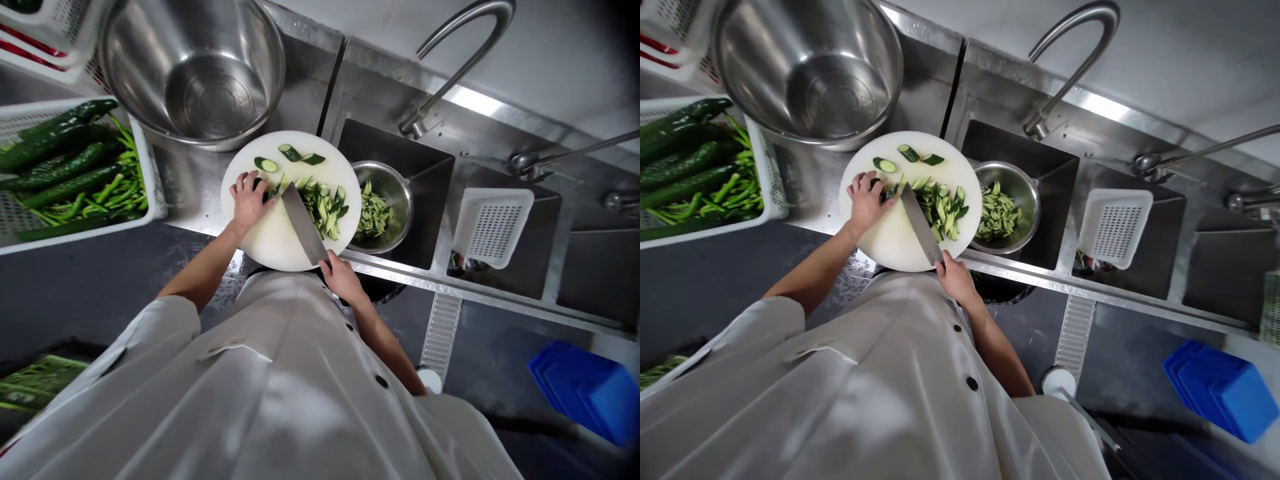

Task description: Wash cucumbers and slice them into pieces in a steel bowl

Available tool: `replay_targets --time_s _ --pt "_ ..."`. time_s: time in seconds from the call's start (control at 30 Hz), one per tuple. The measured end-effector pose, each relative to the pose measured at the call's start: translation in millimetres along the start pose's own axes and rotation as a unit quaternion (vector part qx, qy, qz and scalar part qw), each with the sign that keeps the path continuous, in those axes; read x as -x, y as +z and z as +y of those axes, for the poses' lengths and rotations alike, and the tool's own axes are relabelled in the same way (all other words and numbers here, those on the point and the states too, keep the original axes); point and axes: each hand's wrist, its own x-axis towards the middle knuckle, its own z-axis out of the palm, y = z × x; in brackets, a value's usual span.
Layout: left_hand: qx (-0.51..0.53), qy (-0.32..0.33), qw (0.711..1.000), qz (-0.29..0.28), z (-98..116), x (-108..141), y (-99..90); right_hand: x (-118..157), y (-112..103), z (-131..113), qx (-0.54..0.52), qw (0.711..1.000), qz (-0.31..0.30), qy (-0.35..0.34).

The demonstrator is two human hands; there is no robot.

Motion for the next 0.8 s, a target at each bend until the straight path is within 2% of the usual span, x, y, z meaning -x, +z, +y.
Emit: replay_targets --time_s 0.1,0.2,0.4,0.53,0.63,0.8 --pt "-0.007 0.024 1.0 -0.018 11.2 21.6 -11.8 -0.9 -2.9 -0.8 0.004 1.0 -0.004 -0.001" --pt "-0.026 0.047 0.999 -0.009 16.3 30.3 -12.9 0.9 -8.1 -0.5 0.01 1.0 -0.007 -0.007" --pt "-0.05 0.051 0.996 -0.049 14.0 13.9 10.5 11.7 -12.8 3.8 0.023 0.999 -0.028 0.005" --pt "-0.047 0.046 0.997 -0.027 15.1 10.5 8.4 14.3 -5.4 10.7 0.015 1.0 -0.019 0.004" --pt "-0.043 0.044 0.998 0.0 21.3 29.0 3.7 13.6 -1.0 14.3 0.009 1.0 -0.015 -0.009" --pt "-0.007 0.085 0.994 -0.065 30.2 72.3 13.3 18.4 -8.0 10.1 0.021 0.999 -0.02 -0.016"
